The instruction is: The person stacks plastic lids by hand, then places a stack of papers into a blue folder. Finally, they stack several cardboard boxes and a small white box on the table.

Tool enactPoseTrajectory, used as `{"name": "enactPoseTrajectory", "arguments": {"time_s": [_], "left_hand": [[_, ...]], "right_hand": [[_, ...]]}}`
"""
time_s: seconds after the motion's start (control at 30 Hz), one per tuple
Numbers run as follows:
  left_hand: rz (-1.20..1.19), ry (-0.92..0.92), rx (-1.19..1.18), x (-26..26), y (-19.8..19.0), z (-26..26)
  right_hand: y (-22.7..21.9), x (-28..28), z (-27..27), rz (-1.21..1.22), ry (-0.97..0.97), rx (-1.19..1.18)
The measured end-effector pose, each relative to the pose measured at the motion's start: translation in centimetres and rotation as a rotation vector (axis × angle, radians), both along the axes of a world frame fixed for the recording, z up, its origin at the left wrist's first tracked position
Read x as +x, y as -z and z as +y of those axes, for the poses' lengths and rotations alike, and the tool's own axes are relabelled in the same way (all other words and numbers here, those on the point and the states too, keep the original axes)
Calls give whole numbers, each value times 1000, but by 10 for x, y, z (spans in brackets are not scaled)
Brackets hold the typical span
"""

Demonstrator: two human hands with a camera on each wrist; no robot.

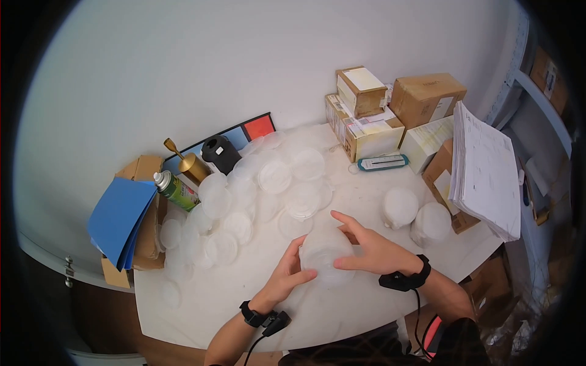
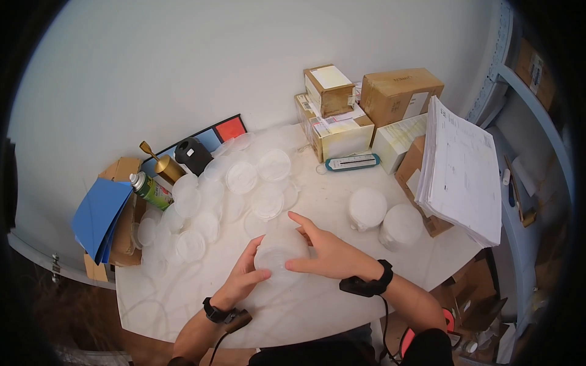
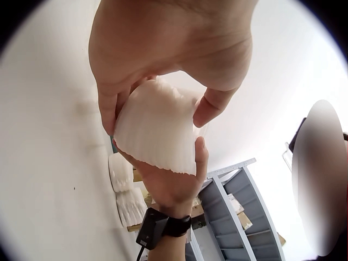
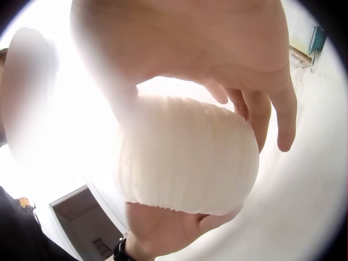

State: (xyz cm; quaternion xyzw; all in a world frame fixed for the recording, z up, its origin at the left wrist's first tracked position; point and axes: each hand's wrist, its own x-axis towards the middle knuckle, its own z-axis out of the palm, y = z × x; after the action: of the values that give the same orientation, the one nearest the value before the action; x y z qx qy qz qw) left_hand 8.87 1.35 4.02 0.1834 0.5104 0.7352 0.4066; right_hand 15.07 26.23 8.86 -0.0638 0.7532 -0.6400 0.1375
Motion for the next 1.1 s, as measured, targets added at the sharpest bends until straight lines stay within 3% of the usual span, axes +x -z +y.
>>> {"name": "enactPoseTrajectory", "arguments": {"time_s": [0.17,0.33,0.43,0.53,0.63,0.73,0.83,0.93,1.1], "left_hand": [[-32,24,-101,6,1,-8],[-94,-51,-17,-6,0,-10],[-189,-199,81,-18,16,-19],[-260,-403,134,-26,21,-29],[-234,-531,163,-40,22,-33],[-218,-557,185,-52,28,-35],[-307,-523,278,-53,42,-41],[-382,-488,281,-50,53,-41],[-382,-478,254,-55,45,-36]], "right_hand": [[-1,5,-12,24,3,84],[13,-22,-19,-84,-79,85],[28,-47,-31,-102,90,-139],[26,-80,-19,252,259,176],[34,-114,-12,511,354,860],[30,-136,-21,500,296,921],[12,-152,-34,331,145,1014],[30,-154,-41,462,153,1029],[32,-148,-43,343,117,988]]}}
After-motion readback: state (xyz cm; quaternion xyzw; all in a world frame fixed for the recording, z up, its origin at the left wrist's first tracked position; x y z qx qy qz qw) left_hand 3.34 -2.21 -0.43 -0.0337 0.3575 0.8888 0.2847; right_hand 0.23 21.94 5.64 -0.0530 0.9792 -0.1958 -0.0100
